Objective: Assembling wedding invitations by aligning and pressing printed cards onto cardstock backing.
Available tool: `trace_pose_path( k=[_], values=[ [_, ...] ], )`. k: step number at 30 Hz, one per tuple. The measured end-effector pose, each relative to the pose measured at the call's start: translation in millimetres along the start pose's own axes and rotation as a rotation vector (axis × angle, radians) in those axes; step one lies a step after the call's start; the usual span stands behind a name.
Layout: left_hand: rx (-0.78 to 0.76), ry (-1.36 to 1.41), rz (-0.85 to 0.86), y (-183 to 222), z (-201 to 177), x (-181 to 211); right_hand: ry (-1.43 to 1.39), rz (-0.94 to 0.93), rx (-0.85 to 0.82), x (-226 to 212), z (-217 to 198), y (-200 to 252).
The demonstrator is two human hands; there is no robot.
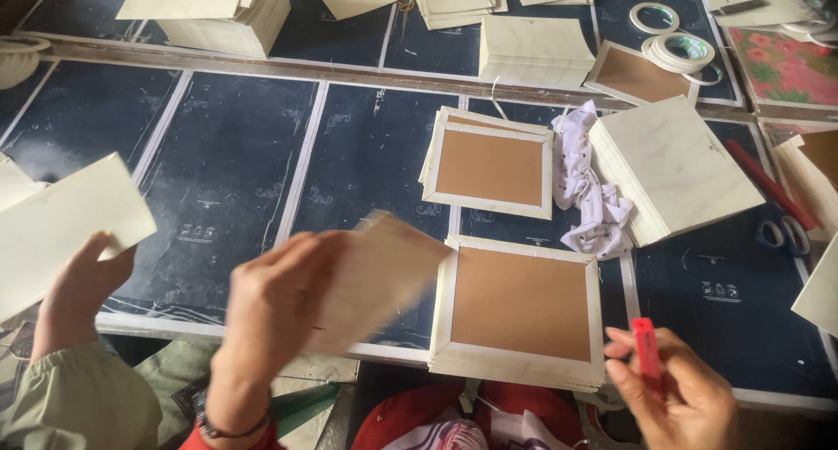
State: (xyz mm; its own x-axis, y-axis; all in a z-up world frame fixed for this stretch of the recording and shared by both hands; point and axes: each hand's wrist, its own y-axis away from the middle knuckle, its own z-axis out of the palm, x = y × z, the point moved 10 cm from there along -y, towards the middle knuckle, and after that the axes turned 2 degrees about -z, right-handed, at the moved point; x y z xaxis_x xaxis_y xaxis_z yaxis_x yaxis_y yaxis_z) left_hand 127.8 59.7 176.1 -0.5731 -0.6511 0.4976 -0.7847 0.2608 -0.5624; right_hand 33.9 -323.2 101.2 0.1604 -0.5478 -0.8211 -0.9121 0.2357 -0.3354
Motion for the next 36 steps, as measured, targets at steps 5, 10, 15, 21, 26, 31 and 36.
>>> trace_pose_path(
  k=[5, 10, 15, 21, 26, 31, 36],
  values=[
    [-0.195, 0.364, 0.227, -35.6, 38.3, 96.4, -0.09, -0.271, -0.035, -39.7, 21.9, 5.2],
    [-0.19, 0.395, 0.21, -32.6, 63.6, 100.8, -0.044, -0.052, 0.105, 17.3, 6.6, 17.5],
    [-0.215, 0.445, -0.265, -3.0, 107.7, 20.3, -0.209, 0.244, 0.307, 76.4, -29.5, 16.4],
    [-0.3, 0.739, -0.856, 79.3, 178.8, -28.6, -0.354, 0.312, 0.25, 122.0, -13.5, 21.1],
    [-0.285, 0.605, -0.848, 94.7, 184.7, -43.3, -0.331, 0.372, 0.209, 131.4, 2.1, 23.4],
    [-0.325, 0.457, -0.807, 100.3, 184.5, -47.1, -0.31, 0.444, 0.209, 130.5, 12.4, 23.2],
    [-0.353, 0.382, -0.81, 109.8, 190.0, -54.9, -0.301, 0.396, 0.158, 123.9, 23.1, 17.9]
  ],
)
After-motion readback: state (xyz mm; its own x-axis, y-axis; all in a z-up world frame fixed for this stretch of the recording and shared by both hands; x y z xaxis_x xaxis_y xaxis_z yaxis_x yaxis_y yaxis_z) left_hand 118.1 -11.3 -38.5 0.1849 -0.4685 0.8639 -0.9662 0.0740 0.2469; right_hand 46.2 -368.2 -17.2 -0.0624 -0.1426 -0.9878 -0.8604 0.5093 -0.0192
